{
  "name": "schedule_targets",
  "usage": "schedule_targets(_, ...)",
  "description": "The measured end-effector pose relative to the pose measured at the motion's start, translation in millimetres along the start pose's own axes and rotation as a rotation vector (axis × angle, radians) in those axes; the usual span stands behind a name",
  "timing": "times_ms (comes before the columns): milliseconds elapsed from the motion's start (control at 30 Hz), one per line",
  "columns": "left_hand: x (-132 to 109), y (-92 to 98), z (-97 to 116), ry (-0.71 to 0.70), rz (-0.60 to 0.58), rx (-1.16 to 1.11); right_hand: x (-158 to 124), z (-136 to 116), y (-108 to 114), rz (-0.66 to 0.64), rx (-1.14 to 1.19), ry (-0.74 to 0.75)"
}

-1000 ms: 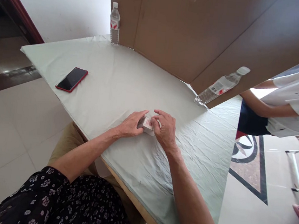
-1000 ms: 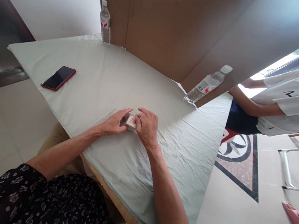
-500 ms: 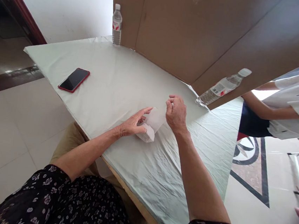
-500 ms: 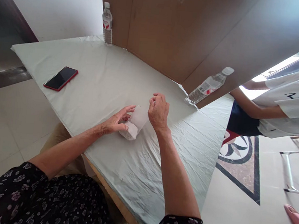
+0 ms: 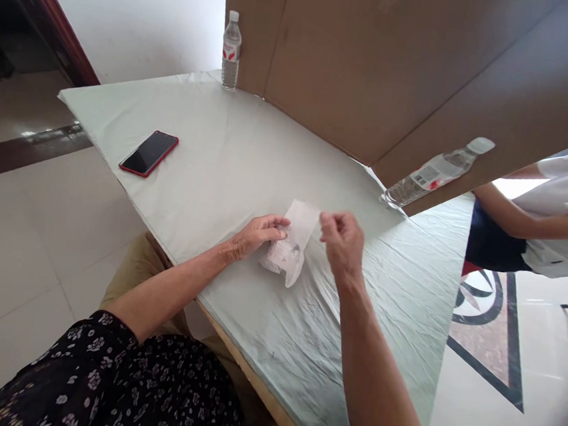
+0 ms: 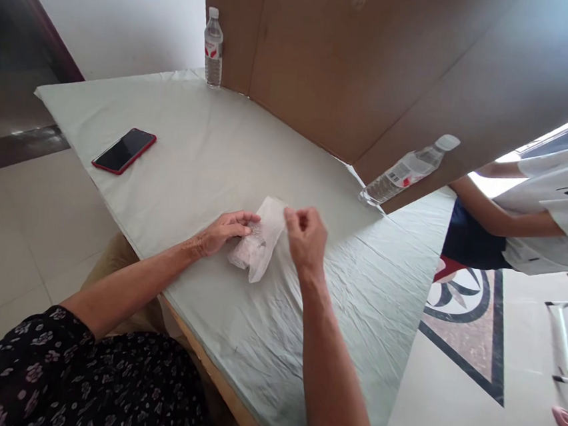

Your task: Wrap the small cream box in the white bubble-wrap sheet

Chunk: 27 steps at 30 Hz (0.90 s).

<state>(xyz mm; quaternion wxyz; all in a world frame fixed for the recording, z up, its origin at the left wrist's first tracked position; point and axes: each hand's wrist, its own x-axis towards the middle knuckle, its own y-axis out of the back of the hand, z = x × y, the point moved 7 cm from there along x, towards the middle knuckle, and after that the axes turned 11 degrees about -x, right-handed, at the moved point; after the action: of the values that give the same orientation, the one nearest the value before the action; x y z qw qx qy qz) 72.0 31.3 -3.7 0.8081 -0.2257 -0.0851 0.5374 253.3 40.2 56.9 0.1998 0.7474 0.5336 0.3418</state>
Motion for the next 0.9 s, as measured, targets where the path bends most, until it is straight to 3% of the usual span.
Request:
schedule_targets(67,1,0.3,-3,0.003,-0.008,-0.009,-22,-5,-13,-0.116,-0.106,0.014)
schedule_targets(167,2,2.8,-6,-0.007,0.003,0.001,-33,0,-23,-0.15,-0.187,0.009)
schedule_targets(300,1,11.2,3,-0.11,0.079,0.131,-22,31,-20,-0.09,0.116,-0.132)
schedule_targets(400,-3,11.5,18,-0.285,0.121,0.391,-20,50,-19,-0.084,0.331,-0.244)
schedule_targets(500,-7,5.2,24,-0.41,0.145,0.669,-26,54,-24,-0.139,0.443,-0.293)
schedule_targets(567,-6,5.1,21,-0.396,0.178,0.763,-28,54,-26,-0.133,0.467,-0.293)
schedule_targets(667,-3,13.5,19,-0.368,0.255,0.767,-27,57,-24,-0.046,0.43,-0.279)
schedule_targets(900,-7,50.4,39,-0.455,0.556,0.795,-21,75,-12,0.06,0.309,-0.293)
